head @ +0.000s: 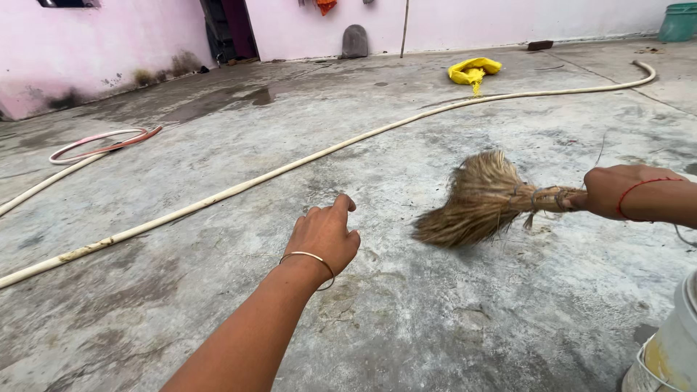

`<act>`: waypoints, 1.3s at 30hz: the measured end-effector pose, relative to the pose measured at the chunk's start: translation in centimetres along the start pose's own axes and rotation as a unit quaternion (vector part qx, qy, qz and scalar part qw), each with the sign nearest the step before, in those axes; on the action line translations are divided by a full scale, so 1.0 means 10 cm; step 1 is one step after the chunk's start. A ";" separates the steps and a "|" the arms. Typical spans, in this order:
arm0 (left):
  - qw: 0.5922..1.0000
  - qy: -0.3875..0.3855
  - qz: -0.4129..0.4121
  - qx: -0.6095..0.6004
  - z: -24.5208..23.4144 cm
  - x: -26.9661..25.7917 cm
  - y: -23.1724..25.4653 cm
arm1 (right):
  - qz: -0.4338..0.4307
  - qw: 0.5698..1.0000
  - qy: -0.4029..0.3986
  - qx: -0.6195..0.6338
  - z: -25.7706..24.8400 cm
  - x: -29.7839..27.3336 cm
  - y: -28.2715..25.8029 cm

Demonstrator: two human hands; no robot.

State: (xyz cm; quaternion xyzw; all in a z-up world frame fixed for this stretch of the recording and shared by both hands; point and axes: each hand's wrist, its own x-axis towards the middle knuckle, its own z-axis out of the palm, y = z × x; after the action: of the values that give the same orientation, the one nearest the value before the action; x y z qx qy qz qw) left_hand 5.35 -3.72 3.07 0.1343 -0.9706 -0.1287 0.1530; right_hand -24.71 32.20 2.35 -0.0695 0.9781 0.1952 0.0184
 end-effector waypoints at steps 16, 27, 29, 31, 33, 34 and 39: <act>0.990 -0.084 0.053 0.099 0.09 -0.14 0.13 | -0.333 0.941 -0.047 0.015 0.10 -1.13 -1.05; 0.994 0.075 0.000 0.082 0.30 0.38 0.68 | -0.053 0.992 0.068 0.090 -0.20 0.00 0.18; 0.995 0.061 0.006 0.082 0.31 0.52 0.88 | -0.107 0.984 0.082 0.116 -0.34 -0.27 0.26; 0.995 0.056 0.003 0.086 0.28 0.67 1.07 | -0.155 0.976 0.054 0.143 -0.49 -0.56 0.30; 0.992 0.034 0.034 0.114 0.26 0.79 1.25 | -0.191 0.974 0.031 0.120 -0.63 -0.78 0.34; 0.987 0.014 0.058 0.147 0.24 0.85 1.34 | -0.234 0.967 0.009 0.097 -0.68 -0.85 0.38; 0.976 -0.057 0.090 0.192 0.23 0.98 1.65 | -0.238 0.971 -0.035 -0.010 -0.58 -0.84 0.59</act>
State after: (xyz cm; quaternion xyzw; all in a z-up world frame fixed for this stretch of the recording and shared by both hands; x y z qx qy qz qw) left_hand -8.05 9.20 8.30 0.0654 -0.9924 0.0668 0.0798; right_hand -17.32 36.47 10.49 -0.2937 0.9303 0.1969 0.0974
